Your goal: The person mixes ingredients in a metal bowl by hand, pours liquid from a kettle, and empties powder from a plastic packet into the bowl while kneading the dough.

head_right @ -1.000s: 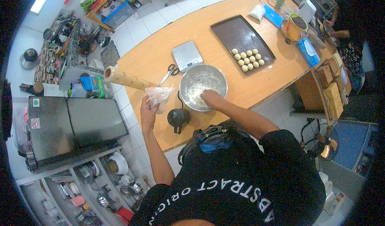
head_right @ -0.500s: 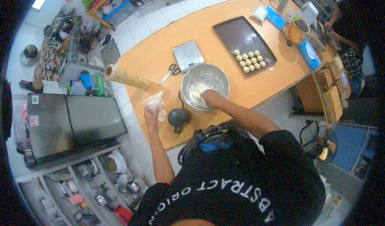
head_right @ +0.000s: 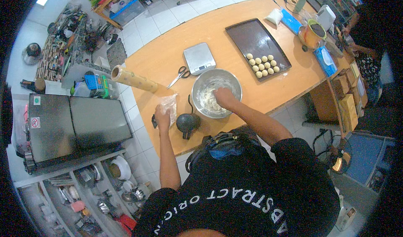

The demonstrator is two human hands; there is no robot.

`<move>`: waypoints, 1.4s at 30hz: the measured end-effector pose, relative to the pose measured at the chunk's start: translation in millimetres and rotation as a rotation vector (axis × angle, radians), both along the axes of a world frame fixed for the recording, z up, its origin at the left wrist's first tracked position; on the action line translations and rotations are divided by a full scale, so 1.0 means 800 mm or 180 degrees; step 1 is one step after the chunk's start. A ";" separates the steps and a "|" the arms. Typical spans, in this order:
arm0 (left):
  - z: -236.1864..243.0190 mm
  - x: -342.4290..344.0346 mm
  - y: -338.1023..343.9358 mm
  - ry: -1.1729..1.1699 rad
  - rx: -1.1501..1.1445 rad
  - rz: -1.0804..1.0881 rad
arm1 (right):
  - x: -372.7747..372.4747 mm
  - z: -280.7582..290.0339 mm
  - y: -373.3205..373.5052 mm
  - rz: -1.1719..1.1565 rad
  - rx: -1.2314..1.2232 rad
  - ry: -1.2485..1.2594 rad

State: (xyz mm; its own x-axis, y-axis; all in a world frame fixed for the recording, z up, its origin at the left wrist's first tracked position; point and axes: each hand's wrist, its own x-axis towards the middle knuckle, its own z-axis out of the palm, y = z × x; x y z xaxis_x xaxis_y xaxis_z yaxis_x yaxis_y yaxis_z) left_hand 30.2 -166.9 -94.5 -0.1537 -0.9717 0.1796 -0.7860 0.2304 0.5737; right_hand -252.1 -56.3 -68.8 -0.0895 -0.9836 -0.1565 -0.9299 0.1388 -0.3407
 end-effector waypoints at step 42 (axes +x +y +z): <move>-0.008 -0.172 0.139 0.3371 0.3771 0.0210 | -0.027 0.002 0.021 0.0191 0.0958 -0.0105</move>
